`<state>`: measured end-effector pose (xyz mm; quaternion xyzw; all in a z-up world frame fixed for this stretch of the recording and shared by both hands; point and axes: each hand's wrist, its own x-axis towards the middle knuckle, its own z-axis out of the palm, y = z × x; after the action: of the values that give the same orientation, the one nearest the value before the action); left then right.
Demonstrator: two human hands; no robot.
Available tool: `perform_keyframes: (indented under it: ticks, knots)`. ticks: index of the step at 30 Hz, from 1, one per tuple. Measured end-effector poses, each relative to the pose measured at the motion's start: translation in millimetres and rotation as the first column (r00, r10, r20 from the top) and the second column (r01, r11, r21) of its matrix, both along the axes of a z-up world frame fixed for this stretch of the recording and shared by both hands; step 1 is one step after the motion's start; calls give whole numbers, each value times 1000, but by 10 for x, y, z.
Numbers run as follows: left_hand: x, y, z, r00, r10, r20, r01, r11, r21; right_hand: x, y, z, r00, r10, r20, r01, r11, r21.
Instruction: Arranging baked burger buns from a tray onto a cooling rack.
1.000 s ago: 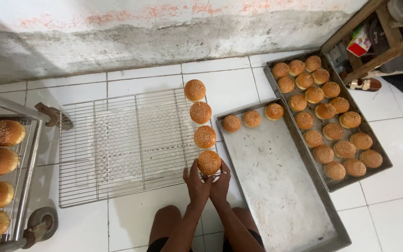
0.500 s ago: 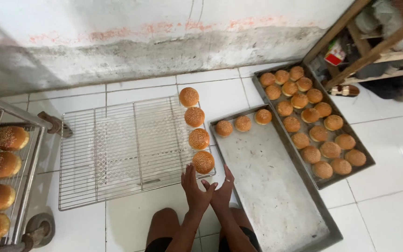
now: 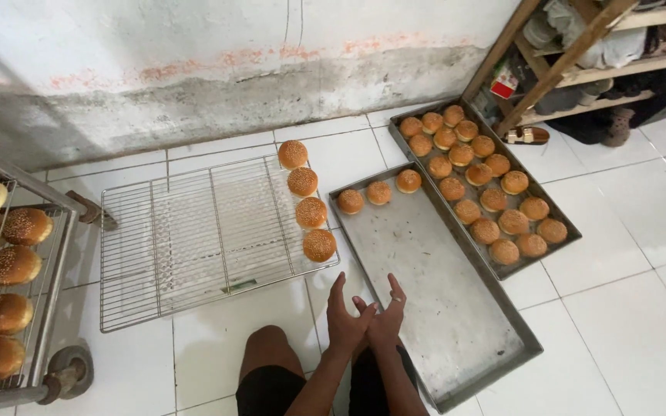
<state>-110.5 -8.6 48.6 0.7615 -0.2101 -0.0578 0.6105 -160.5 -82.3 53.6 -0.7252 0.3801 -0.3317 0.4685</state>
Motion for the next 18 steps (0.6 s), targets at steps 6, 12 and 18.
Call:
perform_keyframes:
  ticks: [6, 12, 18]
  knots:
    - [-195, -30, 320, 994, -54, -92, 57, 998, 28, -261, -56, -37, 988, 16, 155, -44, 982, 184]
    - [-267, -132, 183, 994, -63, -86, 70, 995, 76, -352, -119, 158, 998, -18, -57, 27, 986, 163]
    - [-173, -286, 63, 992, -65, -104, 75, 992, 102, -284, -291, 25, 995, 5, -95, 10, 987, 162]
